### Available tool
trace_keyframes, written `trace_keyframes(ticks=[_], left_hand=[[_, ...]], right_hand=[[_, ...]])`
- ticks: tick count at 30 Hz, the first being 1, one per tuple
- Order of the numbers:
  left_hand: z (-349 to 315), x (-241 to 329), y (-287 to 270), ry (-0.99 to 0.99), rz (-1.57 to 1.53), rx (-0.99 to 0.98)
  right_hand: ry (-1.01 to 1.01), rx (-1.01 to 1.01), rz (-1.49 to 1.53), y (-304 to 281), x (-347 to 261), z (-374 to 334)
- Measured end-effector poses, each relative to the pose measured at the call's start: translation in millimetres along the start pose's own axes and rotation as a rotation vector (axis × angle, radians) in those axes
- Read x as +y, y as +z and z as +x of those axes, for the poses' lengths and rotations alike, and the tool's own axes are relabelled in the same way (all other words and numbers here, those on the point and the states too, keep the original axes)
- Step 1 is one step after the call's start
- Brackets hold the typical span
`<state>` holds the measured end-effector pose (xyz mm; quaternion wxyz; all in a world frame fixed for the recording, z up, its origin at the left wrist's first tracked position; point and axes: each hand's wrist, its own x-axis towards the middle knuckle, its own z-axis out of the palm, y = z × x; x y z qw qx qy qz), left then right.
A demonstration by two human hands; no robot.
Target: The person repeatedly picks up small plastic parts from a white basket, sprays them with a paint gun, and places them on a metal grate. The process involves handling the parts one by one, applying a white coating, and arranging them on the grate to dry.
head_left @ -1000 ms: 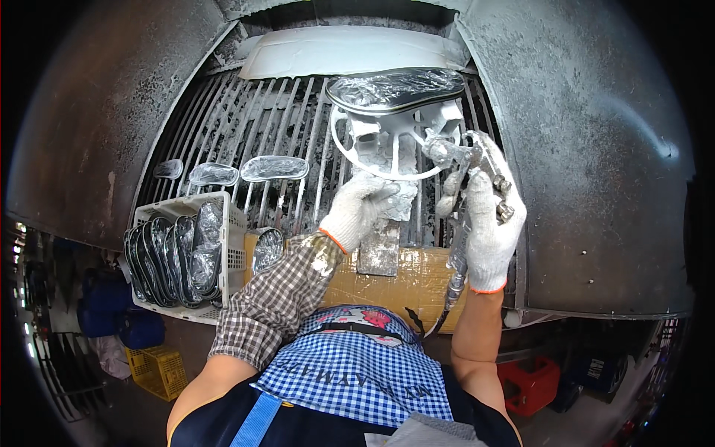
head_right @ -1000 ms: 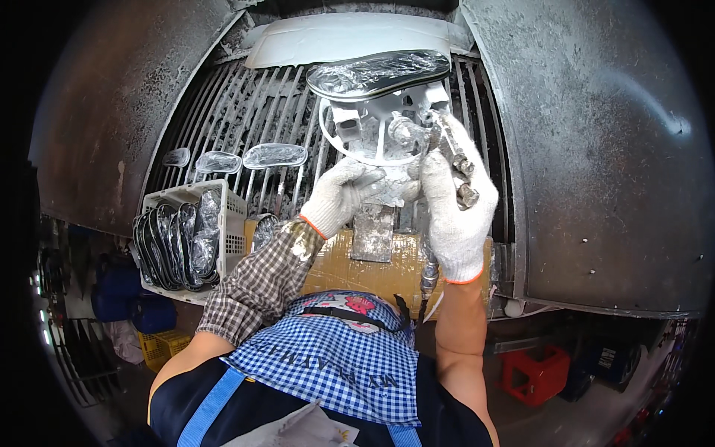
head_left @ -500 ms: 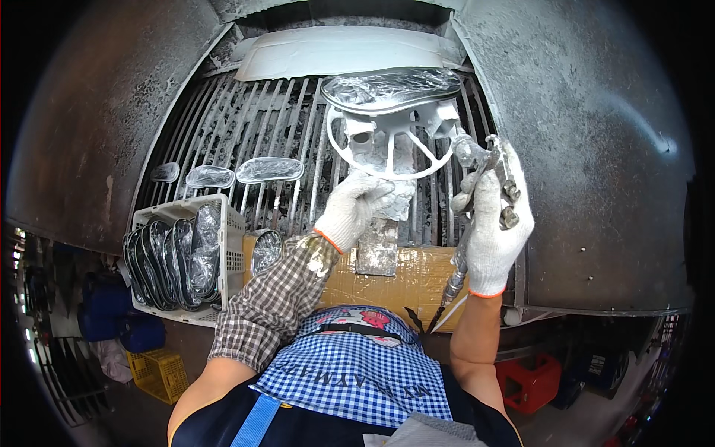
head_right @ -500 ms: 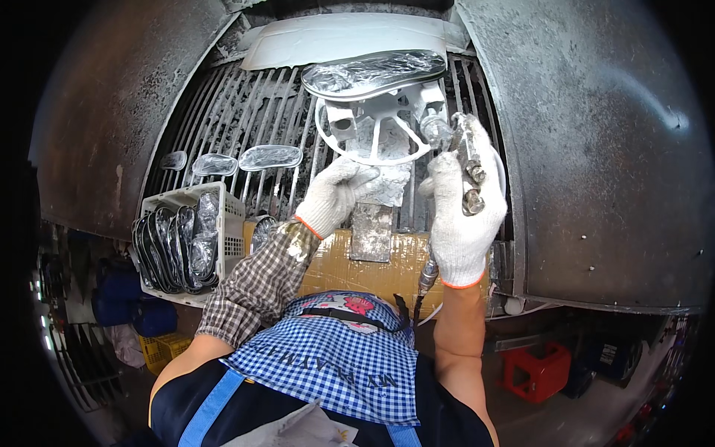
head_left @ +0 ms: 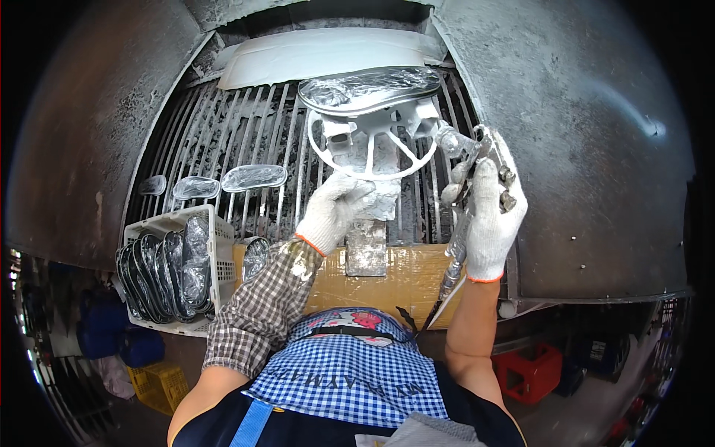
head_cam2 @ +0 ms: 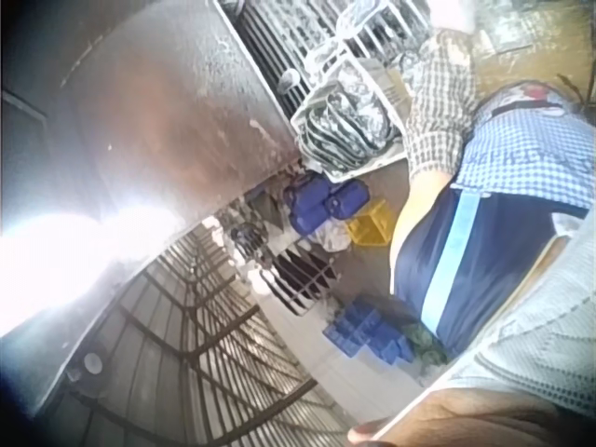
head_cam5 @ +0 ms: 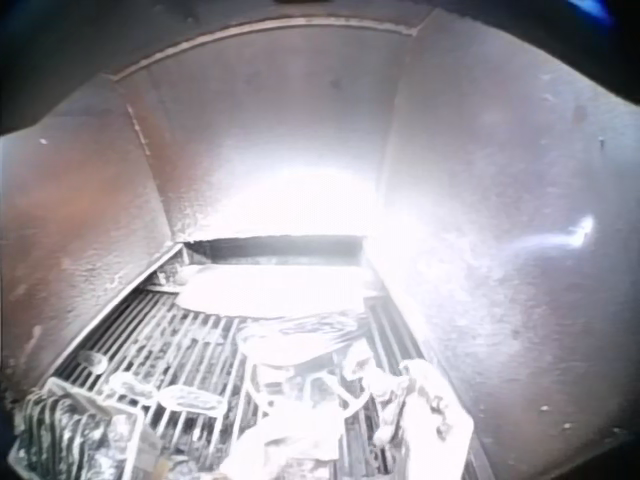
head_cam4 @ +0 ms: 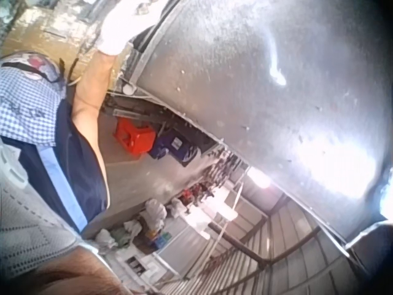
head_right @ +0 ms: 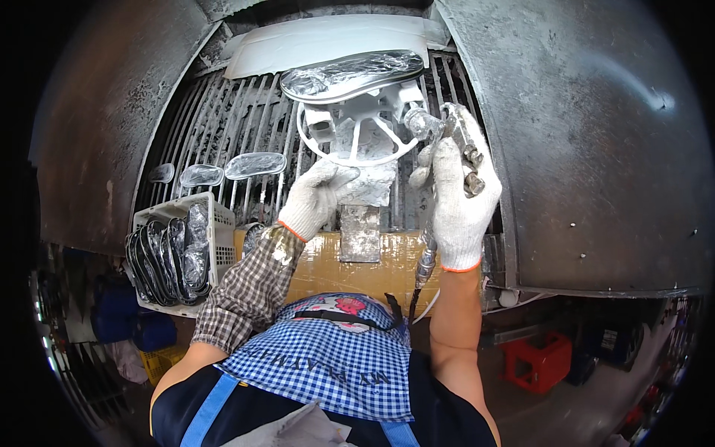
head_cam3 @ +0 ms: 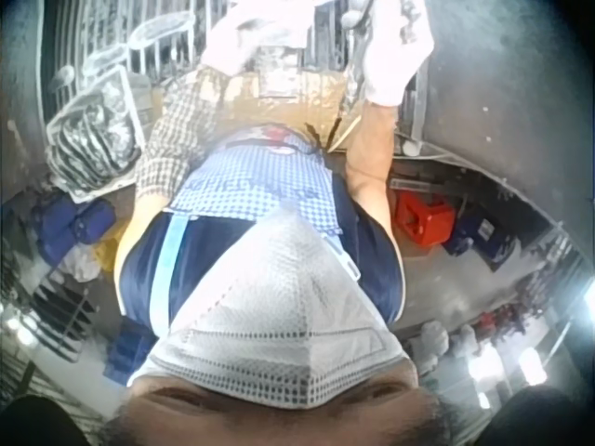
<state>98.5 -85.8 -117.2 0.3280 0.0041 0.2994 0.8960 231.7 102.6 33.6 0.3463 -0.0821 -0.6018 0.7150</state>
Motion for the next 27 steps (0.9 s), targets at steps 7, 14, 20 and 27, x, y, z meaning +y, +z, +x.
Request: trace_keyframes(ticks=[7,14,20,27], left_hand=[[-2,6,-2,0.002,-0.021,0.059],[-4,13,4,0.021,-0.054,0.052],[-5,18,-1,0.025,-0.036,0.079],[-1,27,-17,0.056,-0.001,0.059]], right_hand=[[0.029,0.09,0.039,-6,-6,6],[-0.058,0.188,-0.047,-11,-9,3],[-0.003,-0.006,0.009,-3,-15,-11],[0.008,0.032,0.015,-11,-15,-4]])
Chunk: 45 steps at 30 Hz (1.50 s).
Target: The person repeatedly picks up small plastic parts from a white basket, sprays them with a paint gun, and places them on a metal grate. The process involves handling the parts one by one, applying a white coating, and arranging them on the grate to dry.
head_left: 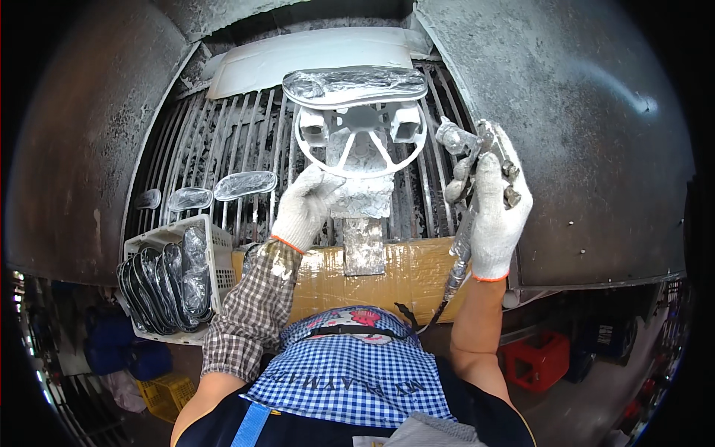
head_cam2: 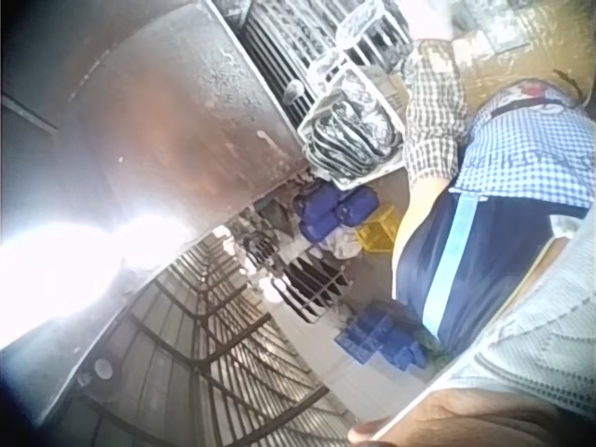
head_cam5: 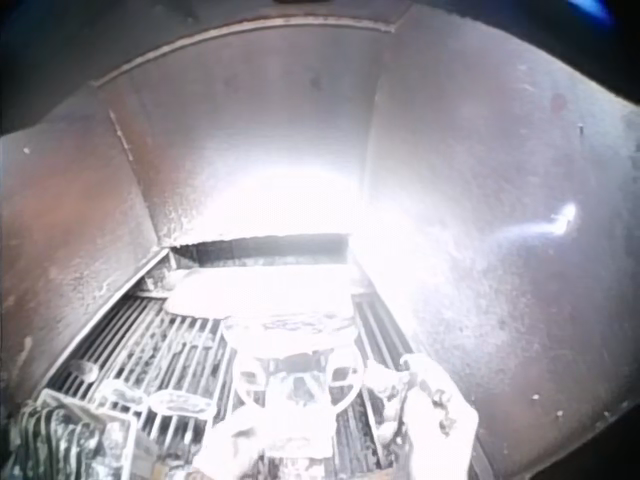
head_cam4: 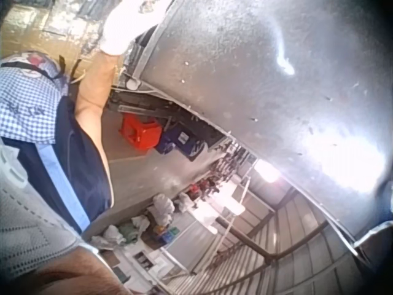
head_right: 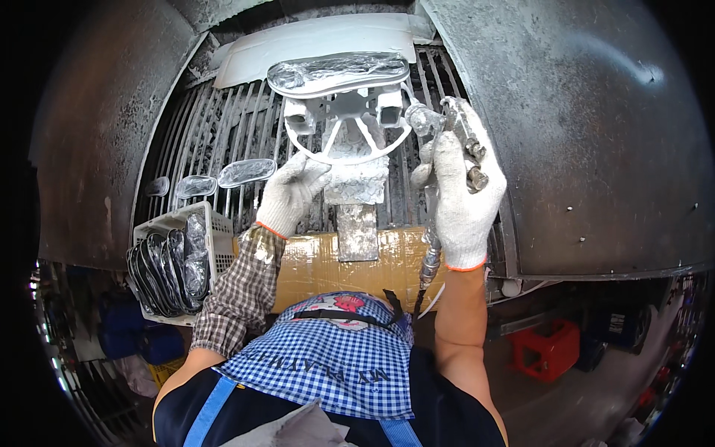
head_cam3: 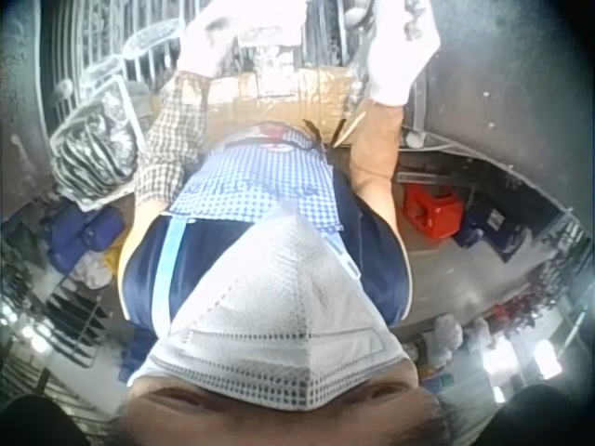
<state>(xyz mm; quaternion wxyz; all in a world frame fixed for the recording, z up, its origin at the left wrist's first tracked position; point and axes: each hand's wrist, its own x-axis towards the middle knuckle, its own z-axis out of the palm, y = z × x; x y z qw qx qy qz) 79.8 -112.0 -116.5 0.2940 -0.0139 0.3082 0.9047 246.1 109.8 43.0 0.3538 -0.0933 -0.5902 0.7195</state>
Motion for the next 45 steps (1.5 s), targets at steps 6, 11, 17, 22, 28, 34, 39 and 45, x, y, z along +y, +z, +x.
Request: trace_keyframes(ticks=[6,11,17,22,28,34,39,45], left_hand=[[8,12,-13,0.032,-0.006,-0.014],[12,22,-23,0.098,-0.025,0.055],[10,11,-13,0.087,-0.055,0.007],[1,-32,-1,-0.039,-0.037,0.041],[-1,-34,17,-0.093,-0.12,-0.039],[-3,-12,12,-0.055,-0.085,-0.043],[3,3,-3,-0.014,-0.081,-0.054],[9,23,-16,0.066,-0.03,-0.014]], right_hand=[[0.01,0.08,-0.024,-9,-3,4],[-0.029,0.136,-0.052,-15,-8,3],[0.028,0.025,-0.082,-12,-23,-18],[0.006,0.117,-0.065,-8,-20,-18],[0.059,0.023,-0.033,-20,-22,-23],[0.052,0.082,-0.017,-20,-21,-24],[0.046,0.002,-0.015,-25,-17,-25],[0.058,-0.043,-0.019,-24,-14,-26]])
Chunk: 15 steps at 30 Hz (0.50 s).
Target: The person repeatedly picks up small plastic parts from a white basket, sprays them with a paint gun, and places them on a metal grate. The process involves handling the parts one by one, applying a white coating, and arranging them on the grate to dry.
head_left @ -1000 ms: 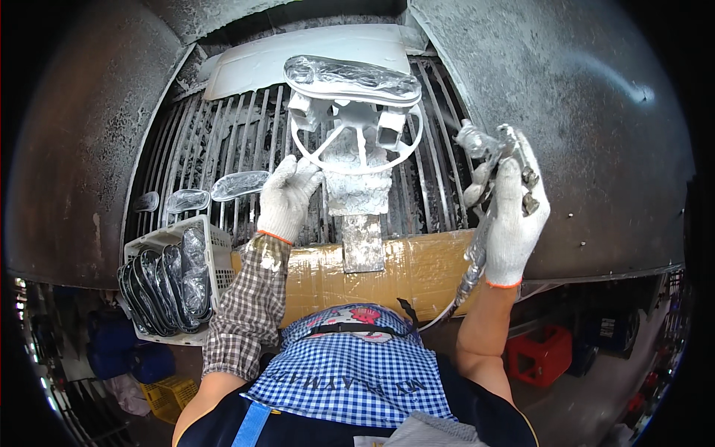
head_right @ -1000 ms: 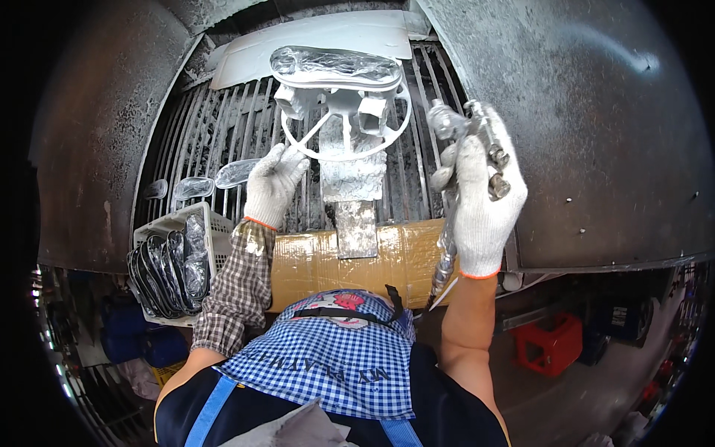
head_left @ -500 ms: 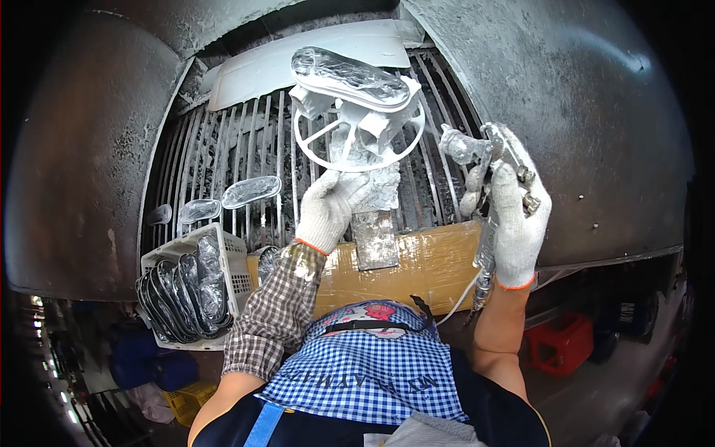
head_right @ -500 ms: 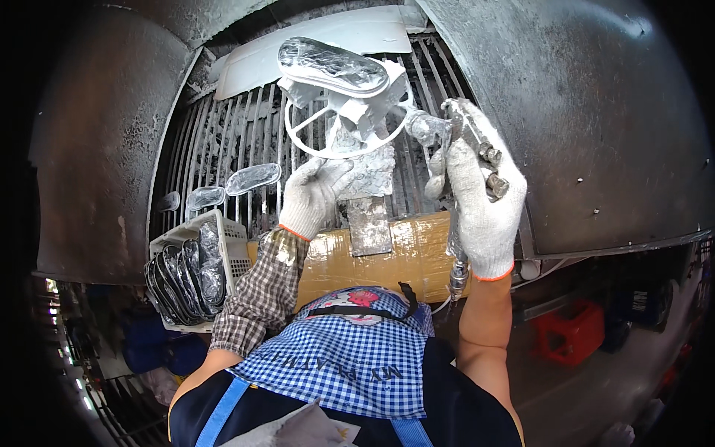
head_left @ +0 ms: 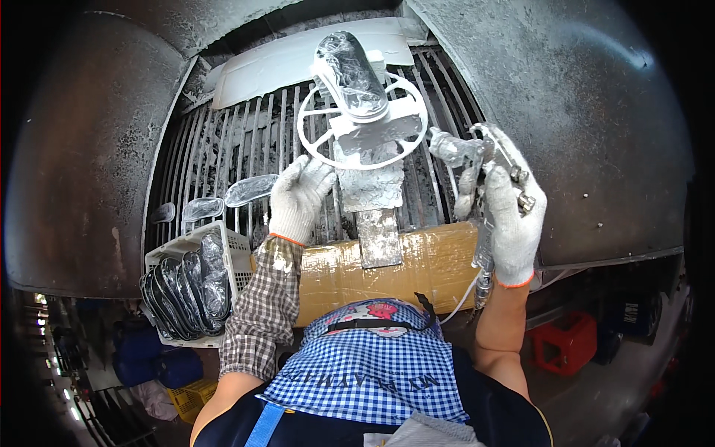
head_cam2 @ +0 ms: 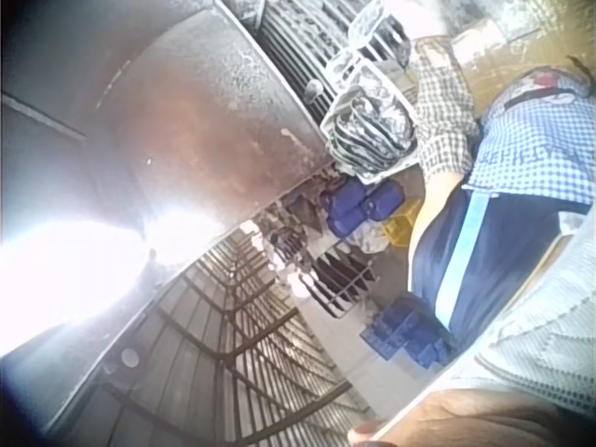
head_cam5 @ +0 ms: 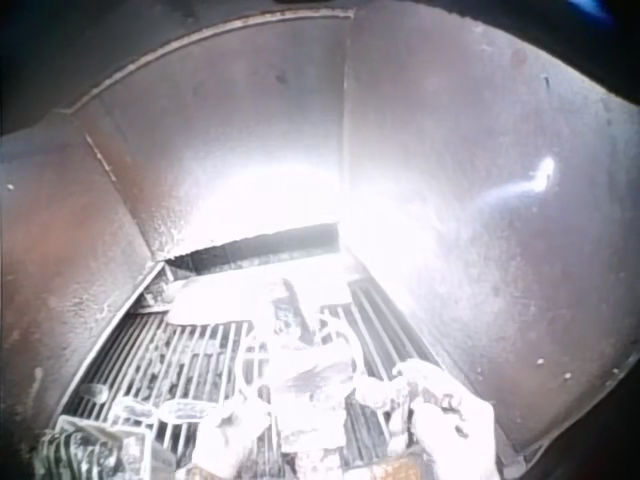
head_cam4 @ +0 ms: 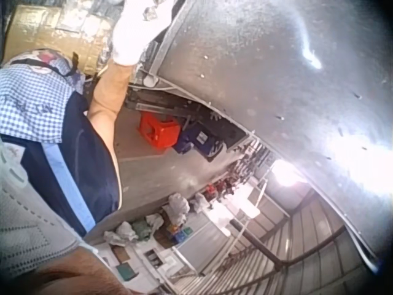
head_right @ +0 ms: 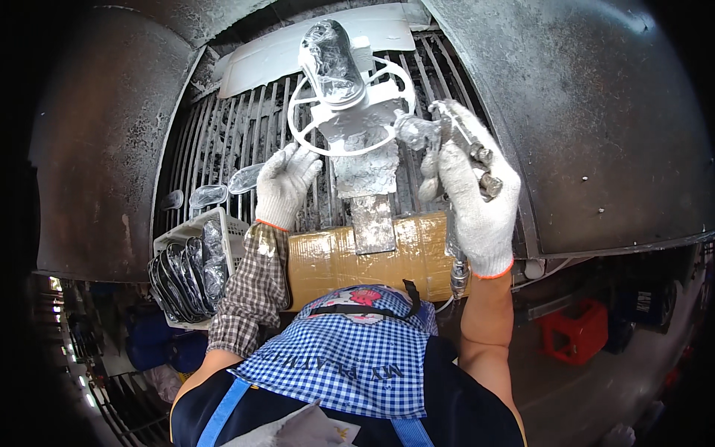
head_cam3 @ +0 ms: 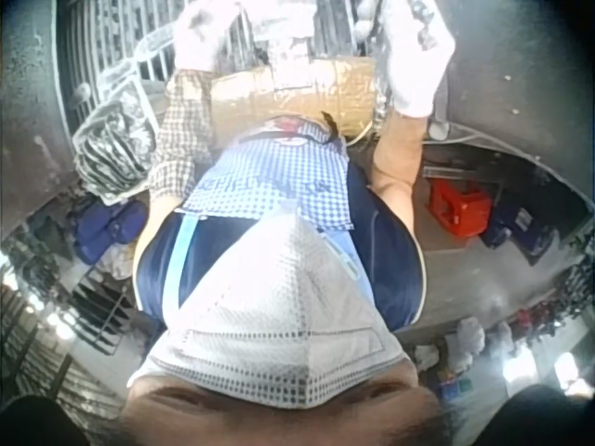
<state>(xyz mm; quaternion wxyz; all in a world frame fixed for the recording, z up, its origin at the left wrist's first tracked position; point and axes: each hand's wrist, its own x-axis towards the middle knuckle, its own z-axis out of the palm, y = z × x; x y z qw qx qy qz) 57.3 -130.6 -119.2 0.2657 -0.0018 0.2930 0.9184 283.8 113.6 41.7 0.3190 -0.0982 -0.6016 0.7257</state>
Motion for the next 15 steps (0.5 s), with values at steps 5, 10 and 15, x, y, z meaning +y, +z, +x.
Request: trace_keyframes(ticks=[5,10,15], left_hand=[[6,15,0,0.01,0.036,0.001],[17,25,2,0.028,0.07,-0.018],[28,33,6,0.069,0.065,-0.03]], right_hand=[[-0.006,-0.014,0.035,2,5,2],[-0.016,-0.119,-0.042,10,9,-3],[-0.008,-0.112,0.061,16,24,1]])
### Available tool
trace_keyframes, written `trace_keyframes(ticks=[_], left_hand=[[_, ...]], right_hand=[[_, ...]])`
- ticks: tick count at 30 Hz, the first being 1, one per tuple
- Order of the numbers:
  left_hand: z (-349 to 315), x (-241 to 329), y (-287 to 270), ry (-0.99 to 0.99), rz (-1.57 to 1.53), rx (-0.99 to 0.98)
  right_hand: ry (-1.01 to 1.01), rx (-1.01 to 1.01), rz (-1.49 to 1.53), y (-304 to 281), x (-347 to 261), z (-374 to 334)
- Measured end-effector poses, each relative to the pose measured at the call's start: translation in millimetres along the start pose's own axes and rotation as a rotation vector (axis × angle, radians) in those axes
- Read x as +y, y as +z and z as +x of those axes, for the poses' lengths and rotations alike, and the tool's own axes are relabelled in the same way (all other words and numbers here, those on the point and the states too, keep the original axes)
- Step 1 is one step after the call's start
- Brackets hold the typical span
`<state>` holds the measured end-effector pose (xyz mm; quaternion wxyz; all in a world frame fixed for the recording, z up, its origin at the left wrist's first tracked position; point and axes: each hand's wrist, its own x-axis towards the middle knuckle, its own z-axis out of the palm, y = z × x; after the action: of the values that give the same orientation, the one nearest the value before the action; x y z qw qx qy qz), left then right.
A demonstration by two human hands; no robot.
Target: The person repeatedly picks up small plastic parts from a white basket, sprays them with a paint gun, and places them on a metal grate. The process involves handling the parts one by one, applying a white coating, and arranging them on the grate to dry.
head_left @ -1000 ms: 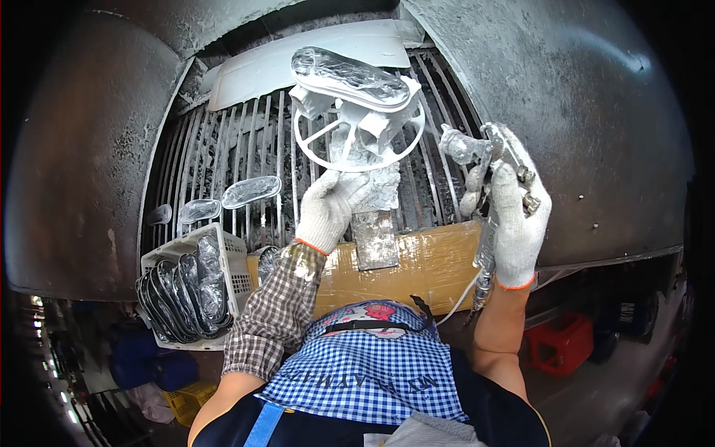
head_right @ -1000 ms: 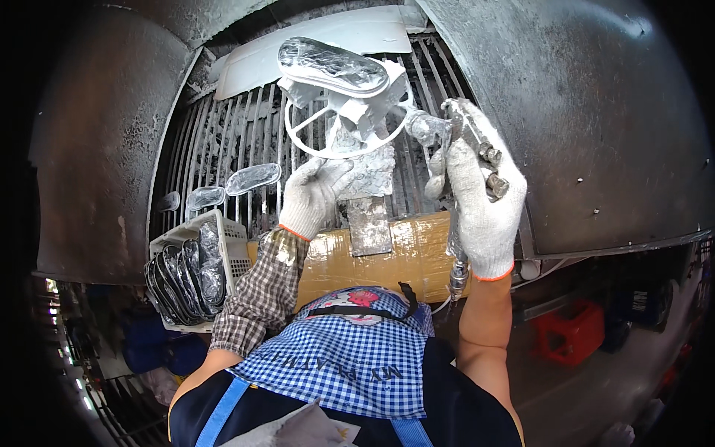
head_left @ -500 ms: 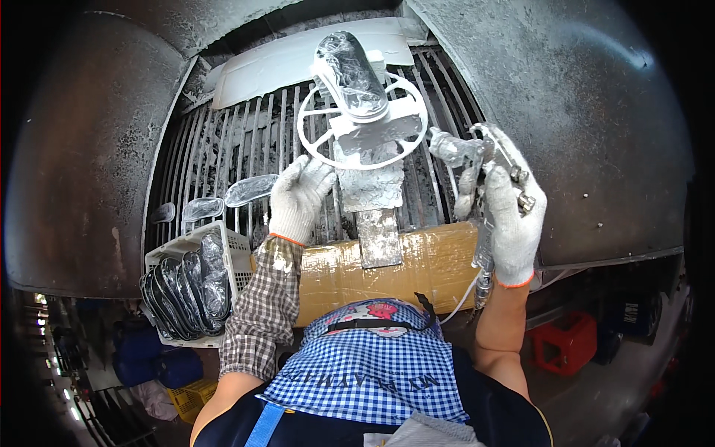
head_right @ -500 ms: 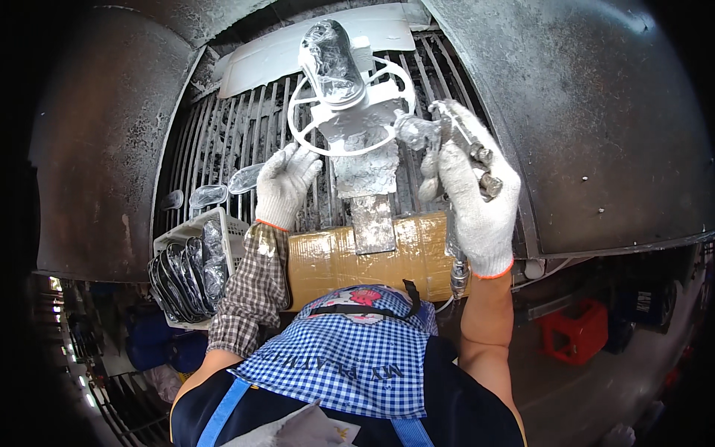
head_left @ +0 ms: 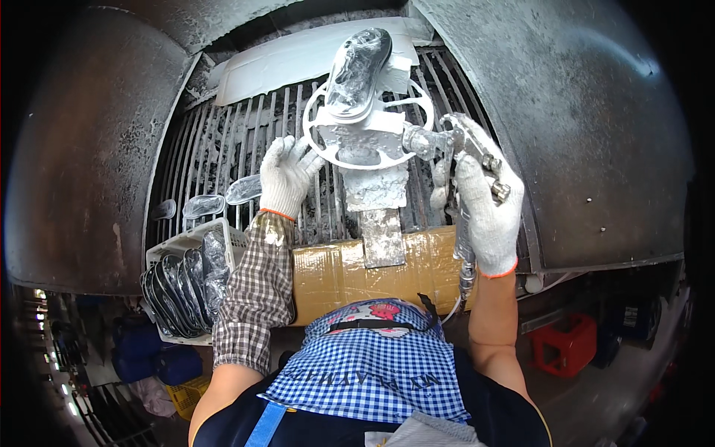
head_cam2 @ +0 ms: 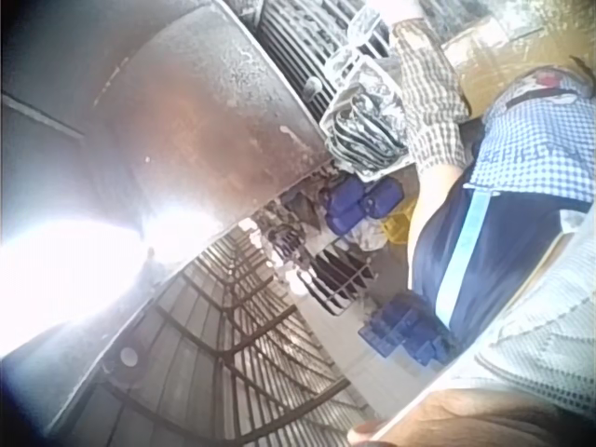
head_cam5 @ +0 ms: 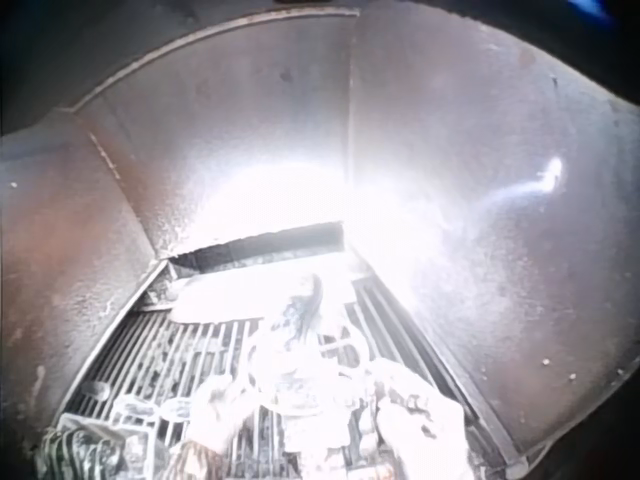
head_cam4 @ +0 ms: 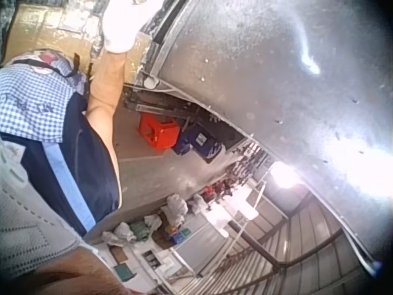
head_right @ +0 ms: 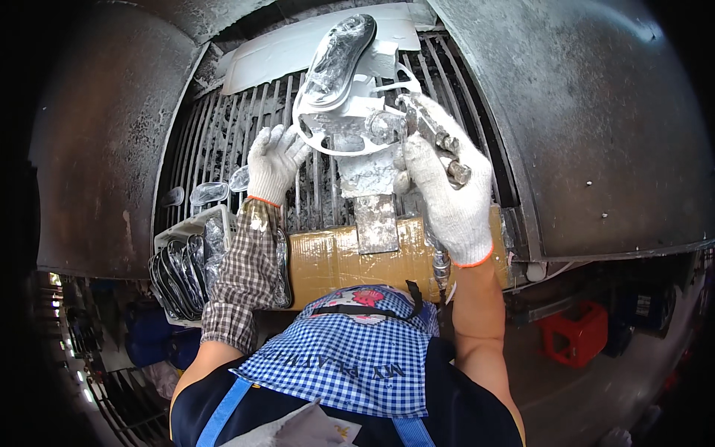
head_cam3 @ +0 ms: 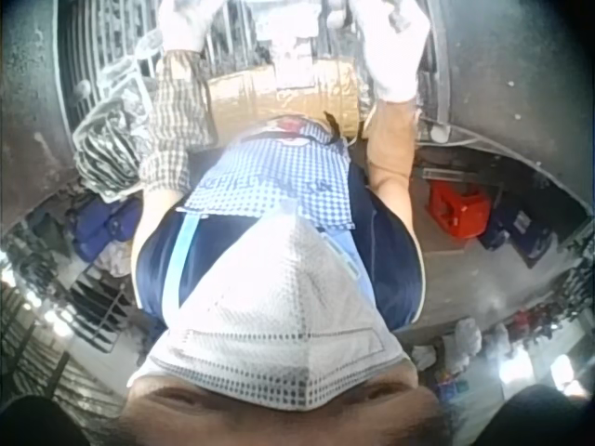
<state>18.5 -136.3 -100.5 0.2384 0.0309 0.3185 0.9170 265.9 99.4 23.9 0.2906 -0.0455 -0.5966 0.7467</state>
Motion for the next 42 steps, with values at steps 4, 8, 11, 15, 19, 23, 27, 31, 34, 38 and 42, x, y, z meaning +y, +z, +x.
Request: trace_keyframes(ticks=[4,8,11,15,19,23,27,31,34,38,42], left_hand=[[8,5,2,0.023,0.026,0.075],[0,-4,11,-0.026,0.042,0.11],[-3,-16,-8,-0.057,0.045,0.121],[-18,-39,-14,-0.106,0.063,0.129],[-34,-55,-2,-0.17,0.002,0.129],[-43,-64,1,-0.166,-0.055,0.112],[-53,-63,26,-0.193,-0.114,0.115],[-49,-67,14,-0.196,-0.044,0.079],[-51,-67,18,-0.207,-0.037,0.087],[-52,-65,24,-0.21,-0.039,0.091],[-51,-65,24,-0.204,-0.043,0.089]], right_hand=[[-0.018,0.019,0.0,5,7,12],[-0.011,0.04,0.017,6,10,20],[-0.038,0.063,0.013,5,18,27],[-0.017,0.087,0.064,10,14,35],[-0.037,0.116,0.064,9,8,39],[-0.072,0.248,-0.004,14,5,38],[-0.153,0.296,-0.157,18,8,31],[-0.104,0.193,-0.189,27,10,34],[-0.054,0.087,-0.04,35,14,36],[-0.002,-0.024,-0.046,42,20,38],[-0.17,-0.036,-0.178,42,28,41]])
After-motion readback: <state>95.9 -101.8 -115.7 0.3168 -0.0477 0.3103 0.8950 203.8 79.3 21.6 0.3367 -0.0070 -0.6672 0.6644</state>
